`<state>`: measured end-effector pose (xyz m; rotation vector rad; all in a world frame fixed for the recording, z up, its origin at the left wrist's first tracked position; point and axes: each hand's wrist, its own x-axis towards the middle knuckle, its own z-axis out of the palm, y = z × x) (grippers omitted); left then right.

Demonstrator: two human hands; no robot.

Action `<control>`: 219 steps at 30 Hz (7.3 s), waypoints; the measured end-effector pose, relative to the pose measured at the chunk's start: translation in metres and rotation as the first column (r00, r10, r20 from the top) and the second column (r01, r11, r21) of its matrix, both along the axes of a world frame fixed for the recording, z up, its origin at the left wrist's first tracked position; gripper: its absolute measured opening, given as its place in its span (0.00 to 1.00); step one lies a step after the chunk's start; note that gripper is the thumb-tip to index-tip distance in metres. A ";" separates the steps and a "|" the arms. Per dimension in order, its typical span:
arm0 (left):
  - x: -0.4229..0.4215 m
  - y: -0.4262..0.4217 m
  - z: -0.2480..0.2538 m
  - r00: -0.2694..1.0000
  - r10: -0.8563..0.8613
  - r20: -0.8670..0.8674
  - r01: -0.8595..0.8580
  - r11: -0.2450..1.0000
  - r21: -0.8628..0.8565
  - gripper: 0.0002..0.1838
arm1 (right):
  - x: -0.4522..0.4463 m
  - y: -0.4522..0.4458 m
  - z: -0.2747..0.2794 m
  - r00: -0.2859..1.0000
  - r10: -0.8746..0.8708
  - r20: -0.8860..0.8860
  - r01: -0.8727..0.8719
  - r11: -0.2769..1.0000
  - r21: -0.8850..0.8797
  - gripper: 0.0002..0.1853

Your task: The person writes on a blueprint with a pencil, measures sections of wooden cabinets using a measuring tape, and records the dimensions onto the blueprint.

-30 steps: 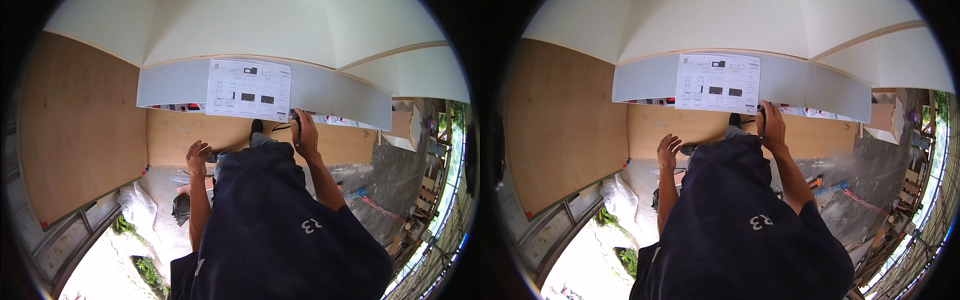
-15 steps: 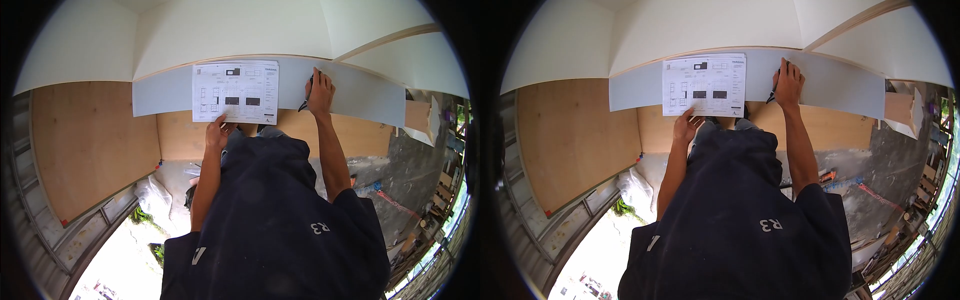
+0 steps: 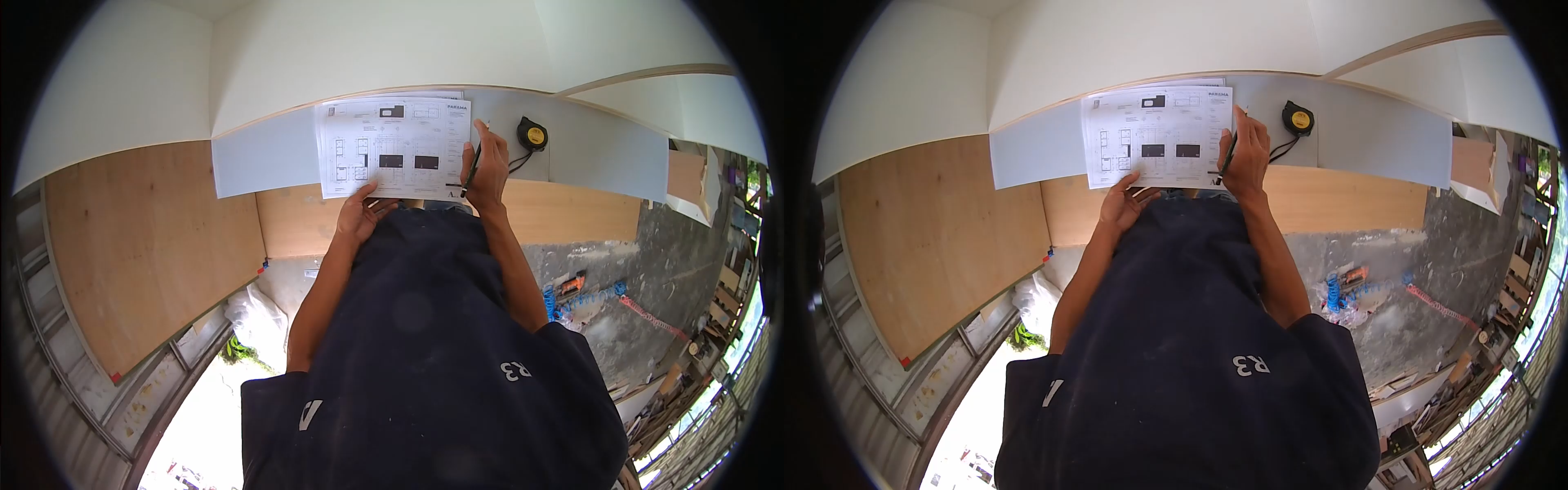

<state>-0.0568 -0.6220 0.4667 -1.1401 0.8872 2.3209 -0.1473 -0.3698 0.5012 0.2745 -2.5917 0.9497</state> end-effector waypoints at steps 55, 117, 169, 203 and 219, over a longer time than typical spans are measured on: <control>0.006 -0.049 0.008 0.835 -0.527 -0.157 0.452 0.821 -0.348 0.17 | -0.021 -0.160 -0.041 0.925 0.351 0.147 -0.189 0.758 -0.624 0.04; 0.004 -0.055 0.008 0.829 -0.540 -0.149 0.469 0.815 -0.341 0.17 | -0.021 -0.159 -0.046 0.922 0.380 0.079 -0.284 0.800 -0.528 0.06; 0.002 -0.056 0.008 0.842 -0.526 -0.118 0.465 0.820 -0.334 0.16 | -0.021 -0.155 -0.045 0.924 0.383 0.009 -0.316 0.774 -0.548 0.07; 0.003 -0.059 -0.004 0.824 -0.560 -0.093 0.485 0.779 -0.397 0.16 | -0.018 -0.155 -0.053 0.952 0.305 0.000 -0.253 0.793 -0.553 0.06; 0.003 -0.061 -0.004 0.828 -0.557 -0.062 0.486 0.770 -0.414 0.15 | -0.017 -0.153 -0.046 0.969 0.247 -0.009 -0.207 0.791 -0.576 0.06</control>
